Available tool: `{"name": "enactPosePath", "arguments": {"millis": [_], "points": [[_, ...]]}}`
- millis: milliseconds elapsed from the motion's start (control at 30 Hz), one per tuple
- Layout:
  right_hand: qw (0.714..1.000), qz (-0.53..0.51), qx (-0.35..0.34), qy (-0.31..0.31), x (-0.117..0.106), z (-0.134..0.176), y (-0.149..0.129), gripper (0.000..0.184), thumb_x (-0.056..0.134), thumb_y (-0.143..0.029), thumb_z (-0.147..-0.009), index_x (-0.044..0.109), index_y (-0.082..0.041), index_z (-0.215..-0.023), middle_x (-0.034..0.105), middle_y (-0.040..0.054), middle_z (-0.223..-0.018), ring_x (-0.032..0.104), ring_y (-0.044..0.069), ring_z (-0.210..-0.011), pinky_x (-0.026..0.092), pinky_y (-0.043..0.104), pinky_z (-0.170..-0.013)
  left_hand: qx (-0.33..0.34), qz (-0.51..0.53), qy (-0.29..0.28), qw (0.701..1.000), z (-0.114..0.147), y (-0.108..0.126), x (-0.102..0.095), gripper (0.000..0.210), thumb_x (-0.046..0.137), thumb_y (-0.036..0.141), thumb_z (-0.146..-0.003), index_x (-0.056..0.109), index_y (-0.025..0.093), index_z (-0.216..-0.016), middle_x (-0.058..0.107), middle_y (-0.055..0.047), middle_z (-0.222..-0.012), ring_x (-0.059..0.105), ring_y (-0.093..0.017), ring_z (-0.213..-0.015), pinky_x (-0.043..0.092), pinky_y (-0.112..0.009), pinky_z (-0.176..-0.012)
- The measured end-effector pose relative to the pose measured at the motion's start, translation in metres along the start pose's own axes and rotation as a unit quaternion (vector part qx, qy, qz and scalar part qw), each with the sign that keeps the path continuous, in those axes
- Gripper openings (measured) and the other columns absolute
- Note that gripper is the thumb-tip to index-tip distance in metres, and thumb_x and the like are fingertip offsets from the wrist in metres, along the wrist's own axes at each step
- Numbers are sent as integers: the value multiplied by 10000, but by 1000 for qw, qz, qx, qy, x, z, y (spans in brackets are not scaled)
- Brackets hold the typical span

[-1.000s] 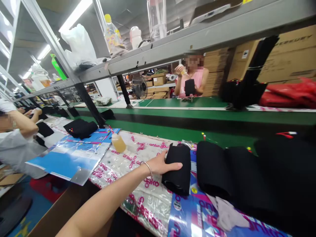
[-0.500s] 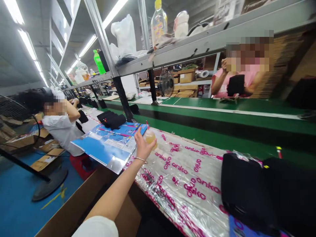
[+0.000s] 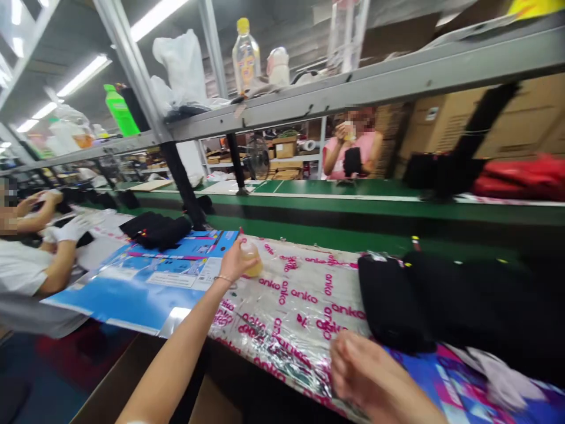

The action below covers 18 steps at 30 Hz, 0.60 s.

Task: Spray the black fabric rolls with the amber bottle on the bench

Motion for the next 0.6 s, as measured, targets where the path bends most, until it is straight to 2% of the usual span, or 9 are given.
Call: {"name": "enactPosePath", "arguments": {"millis": [100,233,300,367,433,500,533,567,600], "points": [[988,-147,-5,-45,3,-13,20,505,894,-395,-867,565,-64,-1062,396,91,-1052,425,193,-984,481,226,-801,62,46,-54,996,32,38,17,431,577,332,-880,471,164,-1262,572,-94,-1202,599,-214,-1035,511,-443,-894],[955,-293,11,-44,17,-16,22,800,1026,-478,-562,610,9,-1042,242,167,-1271,180,274,-1243,380,336,-1015,155,110,-153,970,93,109,60,957,792,277,-657,204,251,-1411,601,-77,-1239,609,-232,-1098,489,-410,-969],[932,-359,-30,31,21,-6,5,748,1038,-353,-471,625,-30,-1004,272,114,-1267,282,246,-1198,422,345,-980,203,133,-219,945,123,144,82,1009,793,234,-638,166,266,-1428,614,-69,-1245,610,-230,-1119,494,-393,-971],[891,-423,-82,144,18,14,-16,713,1012,-138,-389,639,-108,-996,372,27,-1189,448,213,-1018,525,265,-755,261,150,-296,906,145,175,96,890,760,182,-656,285,284,-1402,621,-48,-1256,619,-214,-1119,489,-367,-989],[836,-467,-144,250,8,40,-35,836,943,64,-322,639,-186,-1060,409,-2,-1136,491,216,-916,529,213,-627,306,161,-385,856,156,196,106,759,748,173,-656,435,297,-1336,582,-29,-1320,565,-222,-1207,391,-381,-1100],[786,-479,-188,342,-11,69,-46,1078,879,138,-233,595,-241,-1201,394,50,-1157,477,278,-934,551,351,-684,265,166,-464,829,147,202,118,848,799,206,-596,434,295,-1356,473,-37,-1429,437,-251,-1331,272,-396,-1175],[783,-458,-208,366,-24,84,-51,1131,879,119,-236,564,-242,-1260,376,87,-1174,459,314,-960,519,460,-729,210,163,-489,830,135,199,127,958,826,246,-568,363,276,-1406,398,-65,-1480,379,-269,-1368,263,-407,-1178],[786,-435,-204,389,-41,97,-53,1147,897,74,-240,548,-219,-1292,362,115,-1181,454,327,-953,482,518,-764,149,156,-490,844,119,193,138,1055,832,291,-573,253,250,-1455,341,-104,-1506,362,-280,-1375,317,-411,-1151],[830,-373,-217,354,-57,107,-60,1015,941,-26,-398,541,-187,-1317,339,120,-1204,426,314,-1023,471,479,-859,102,145,-475,862,101,186,150,1018,775,350,-667,169,220,-1475,316,-149,-1507,382,-285,-1359,384,-427,-1101]]}}
Point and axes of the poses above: each hand's wrist, its own z-axis away from the middle knuckle, its own x-axis out of the palm, y = z × x, the point moved 6 cm from there along -z, towards the middle knuckle
